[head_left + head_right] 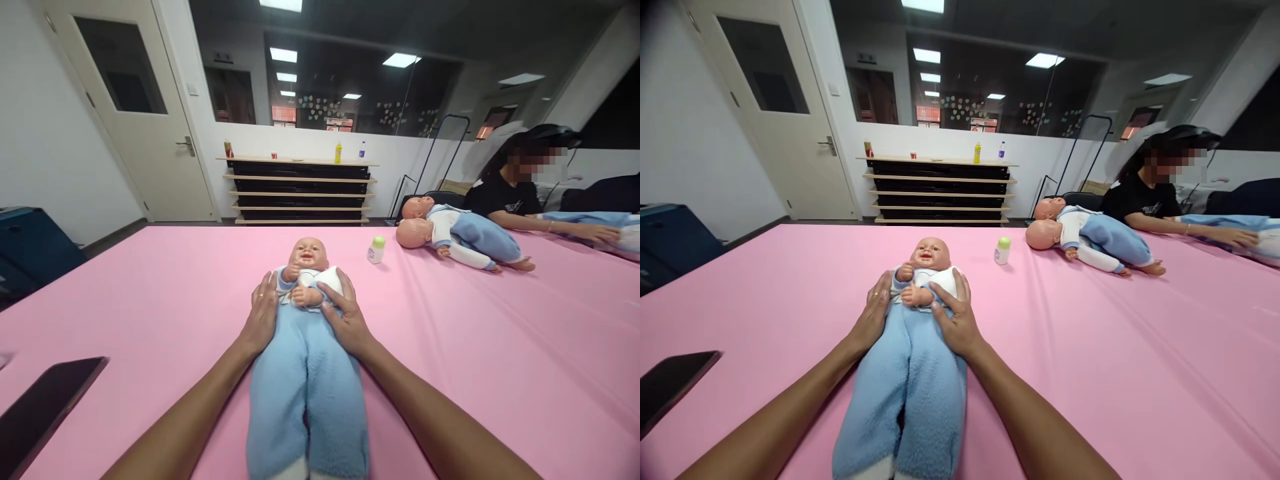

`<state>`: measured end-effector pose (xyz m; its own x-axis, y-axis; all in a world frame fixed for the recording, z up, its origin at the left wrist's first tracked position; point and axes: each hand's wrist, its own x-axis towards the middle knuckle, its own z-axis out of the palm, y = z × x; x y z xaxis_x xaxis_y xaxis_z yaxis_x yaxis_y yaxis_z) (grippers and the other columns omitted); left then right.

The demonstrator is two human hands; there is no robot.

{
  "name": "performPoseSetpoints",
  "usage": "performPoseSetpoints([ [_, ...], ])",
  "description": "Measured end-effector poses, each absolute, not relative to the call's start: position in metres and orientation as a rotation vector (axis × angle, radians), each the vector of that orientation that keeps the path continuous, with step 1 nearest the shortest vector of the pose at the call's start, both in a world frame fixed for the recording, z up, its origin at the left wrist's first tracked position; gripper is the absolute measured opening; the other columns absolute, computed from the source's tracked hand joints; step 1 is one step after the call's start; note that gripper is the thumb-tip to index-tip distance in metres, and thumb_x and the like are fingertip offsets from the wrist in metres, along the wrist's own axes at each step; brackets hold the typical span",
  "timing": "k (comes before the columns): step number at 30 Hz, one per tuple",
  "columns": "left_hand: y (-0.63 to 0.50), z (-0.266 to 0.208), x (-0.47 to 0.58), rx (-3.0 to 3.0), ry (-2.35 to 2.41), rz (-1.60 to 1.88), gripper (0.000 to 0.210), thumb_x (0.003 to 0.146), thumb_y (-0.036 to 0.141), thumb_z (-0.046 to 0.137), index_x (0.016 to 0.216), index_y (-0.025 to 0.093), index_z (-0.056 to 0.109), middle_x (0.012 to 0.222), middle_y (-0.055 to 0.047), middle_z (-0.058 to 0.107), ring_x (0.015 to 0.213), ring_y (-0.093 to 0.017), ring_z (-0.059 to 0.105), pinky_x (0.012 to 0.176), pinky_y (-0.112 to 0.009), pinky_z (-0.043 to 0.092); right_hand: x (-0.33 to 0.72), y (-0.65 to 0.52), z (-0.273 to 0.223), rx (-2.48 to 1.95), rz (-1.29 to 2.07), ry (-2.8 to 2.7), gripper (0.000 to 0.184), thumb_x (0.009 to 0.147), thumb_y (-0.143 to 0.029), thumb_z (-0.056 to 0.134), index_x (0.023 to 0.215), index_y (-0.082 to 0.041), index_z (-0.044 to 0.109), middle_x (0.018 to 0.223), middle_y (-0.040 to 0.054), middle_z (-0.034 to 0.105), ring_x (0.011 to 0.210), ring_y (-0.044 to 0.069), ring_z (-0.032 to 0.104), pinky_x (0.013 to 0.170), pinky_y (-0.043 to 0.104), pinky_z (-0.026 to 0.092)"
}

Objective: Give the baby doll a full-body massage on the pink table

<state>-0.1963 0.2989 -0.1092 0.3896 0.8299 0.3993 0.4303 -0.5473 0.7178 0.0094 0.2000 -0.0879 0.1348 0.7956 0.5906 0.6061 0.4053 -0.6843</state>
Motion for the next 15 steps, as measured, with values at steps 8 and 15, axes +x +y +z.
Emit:
performPoseSetpoints([
  [8, 0.298, -0.109, -0.191, 2.209, 0.996, 0.985, 0.054, 0.099, 0.045, 0.014, 0.149, 0.032, 0.028, 0.158, 0.0, 0.024, 0.146, -0.018, 0.012, 0.121, -0.048, 0.012, 0.002, 0.205, -0.084, -1.314, 0.082, -1.747, 0.034, 0.094, -0.033, 0.052, 0.126, -0.034, 0.061, 0.158, -0.0031, 0.02, 0.148, 0.025, 0.007, 0.119, 0.057, 0.004],
  [15, 0.297, -0.105, -0.199, 1.773, 1.015, 1.409, 0.058, 0.097, 0.05, 0.026, 0.15, 0.025, 0.024, 0.156, -0.006, 0.029, 0.144, -0.022, 0.024, 0.12, -0.041, 0.019, 0.023, 0.204, -0.094, -1.256, 0.185, -1.155, 0.055, 0.092, -0.041, 0.052, 0.144, -0.026, 0.041, 0.15, 0.0073, 0.038, 0.14, 0.025, 0.034, 0.115, 0.048, 0.029],
])
